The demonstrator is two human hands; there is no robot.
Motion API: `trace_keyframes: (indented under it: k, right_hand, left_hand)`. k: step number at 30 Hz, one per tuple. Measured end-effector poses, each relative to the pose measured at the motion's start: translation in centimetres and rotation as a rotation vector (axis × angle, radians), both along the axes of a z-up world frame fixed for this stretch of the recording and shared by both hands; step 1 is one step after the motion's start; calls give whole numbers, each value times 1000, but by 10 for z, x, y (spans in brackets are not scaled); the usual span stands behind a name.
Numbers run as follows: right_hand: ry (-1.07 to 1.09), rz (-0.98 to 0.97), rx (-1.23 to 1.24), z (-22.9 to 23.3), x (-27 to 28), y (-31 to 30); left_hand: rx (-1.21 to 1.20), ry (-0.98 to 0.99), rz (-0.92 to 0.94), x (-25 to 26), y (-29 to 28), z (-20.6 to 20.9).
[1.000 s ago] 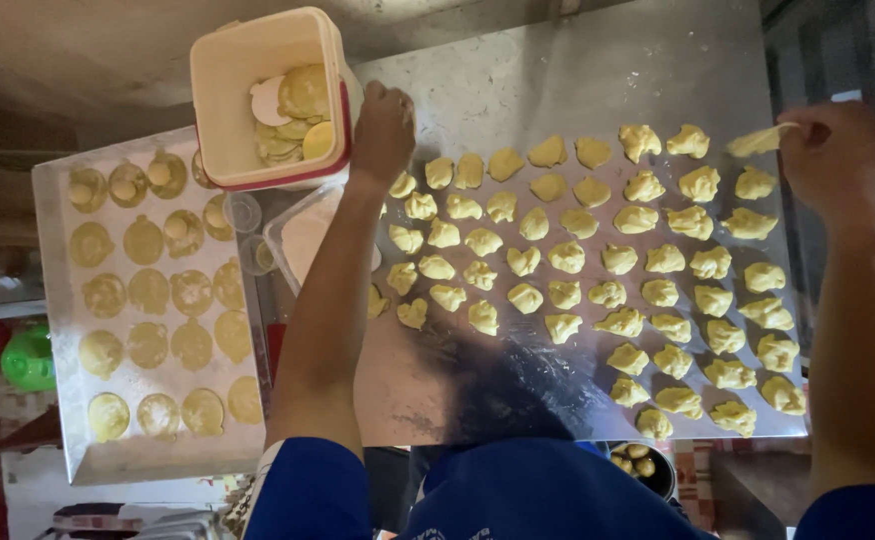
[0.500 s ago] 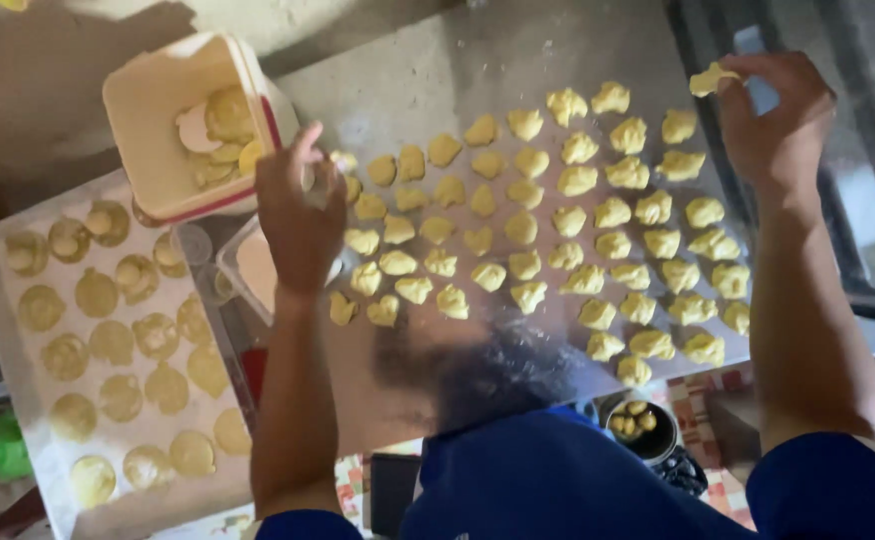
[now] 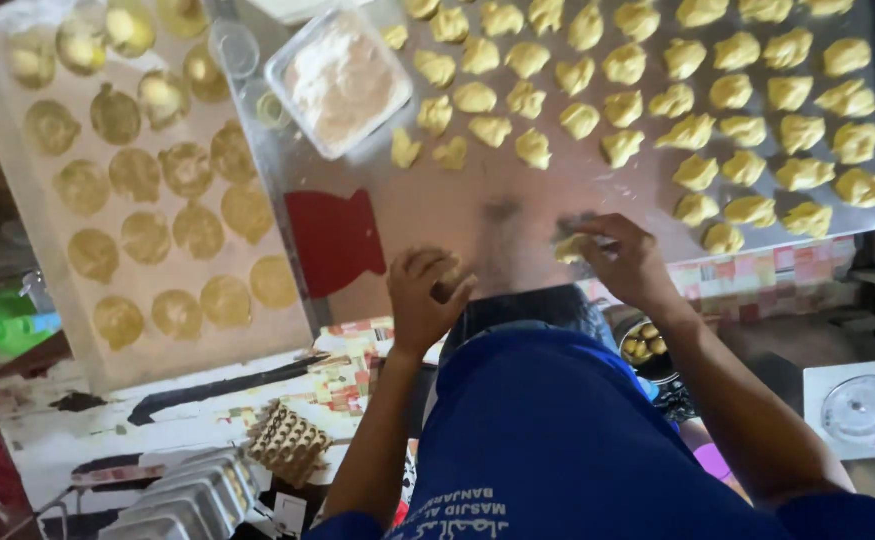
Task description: The person arranges thin yellow dough discs on a floured tray, then repeatedly rolls small dough balls into discs and places them on the tray. The process is repeated multiple times with consistent hand motions.
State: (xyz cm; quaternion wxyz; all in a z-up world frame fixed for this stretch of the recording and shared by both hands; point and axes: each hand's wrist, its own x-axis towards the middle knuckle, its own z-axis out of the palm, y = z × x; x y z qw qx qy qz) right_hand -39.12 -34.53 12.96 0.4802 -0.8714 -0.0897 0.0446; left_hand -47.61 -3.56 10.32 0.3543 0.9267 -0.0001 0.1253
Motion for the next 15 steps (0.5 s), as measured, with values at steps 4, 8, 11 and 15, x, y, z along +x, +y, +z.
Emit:
trace_keyframes:
  k: [4, 8, 11, 15]
  right_hand:
    - [-372, 109, -376, -11, -29, 5]
    - [-479, 187, -123, -18, -19, 38]
    - [-746, 218, -459, -60, -1, 52]
    - [-696, 137, -850, -104, -32, 42]
  left_hand:
    - [83, -208, -18, -7, -11, 1]
    - [82, -276, -87, 28, -29, -17]
    - [413, -379, -114, 49, -28, -47]
    - [498, -427, -219, 6, 8, -67]
